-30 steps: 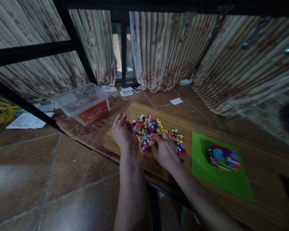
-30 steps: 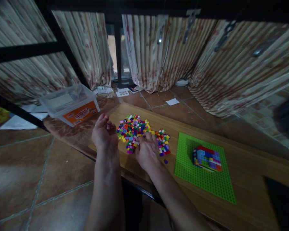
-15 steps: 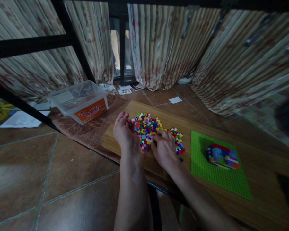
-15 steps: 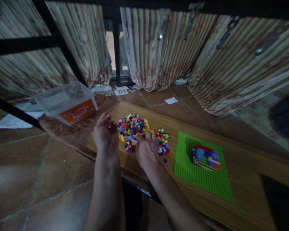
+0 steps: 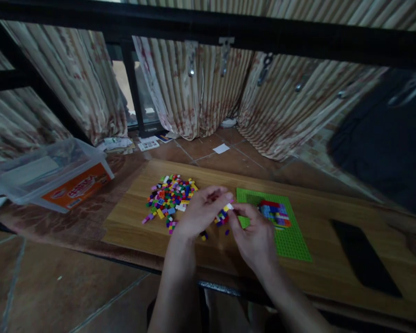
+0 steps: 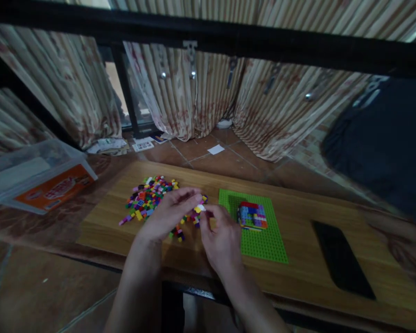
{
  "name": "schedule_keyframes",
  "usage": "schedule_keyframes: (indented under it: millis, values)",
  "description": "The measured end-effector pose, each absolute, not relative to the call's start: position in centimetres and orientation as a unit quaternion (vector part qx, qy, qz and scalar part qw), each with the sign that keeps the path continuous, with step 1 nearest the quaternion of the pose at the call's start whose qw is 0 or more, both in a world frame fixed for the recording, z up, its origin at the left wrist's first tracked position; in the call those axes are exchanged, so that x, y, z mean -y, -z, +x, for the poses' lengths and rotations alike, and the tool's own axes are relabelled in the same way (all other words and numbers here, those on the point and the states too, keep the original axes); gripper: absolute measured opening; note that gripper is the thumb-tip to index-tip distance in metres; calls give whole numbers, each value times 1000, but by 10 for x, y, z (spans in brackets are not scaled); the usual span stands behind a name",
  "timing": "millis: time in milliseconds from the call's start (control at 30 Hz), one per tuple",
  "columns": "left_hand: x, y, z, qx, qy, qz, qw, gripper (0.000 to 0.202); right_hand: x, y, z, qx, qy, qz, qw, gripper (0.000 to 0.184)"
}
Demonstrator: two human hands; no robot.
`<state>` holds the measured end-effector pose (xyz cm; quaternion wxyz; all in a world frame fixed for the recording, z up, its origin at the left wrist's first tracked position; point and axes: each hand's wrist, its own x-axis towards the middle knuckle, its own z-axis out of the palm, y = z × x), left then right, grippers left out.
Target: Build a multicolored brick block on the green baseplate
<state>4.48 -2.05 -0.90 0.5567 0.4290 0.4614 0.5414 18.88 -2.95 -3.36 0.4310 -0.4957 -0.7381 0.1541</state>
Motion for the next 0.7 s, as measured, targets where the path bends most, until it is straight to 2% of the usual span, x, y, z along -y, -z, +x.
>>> schedule_keyframes:
  millis: [100,267,467,700]
  values:
    - [17,12,65,-431,-533,437,582,23,28,34,204,717,-170,-515,438,11]
    - [5,24,100,-477,-555,380,566,10,21,48,217,667,-239,-529,468,11]
    - [-4,40,132,-489,-611,261,566,11,11,59,231,616,-322,-533,483,14]
    - [-2,41,136,-485,-602,260,579,19,16,55,246,534,-469,-477,517,18]
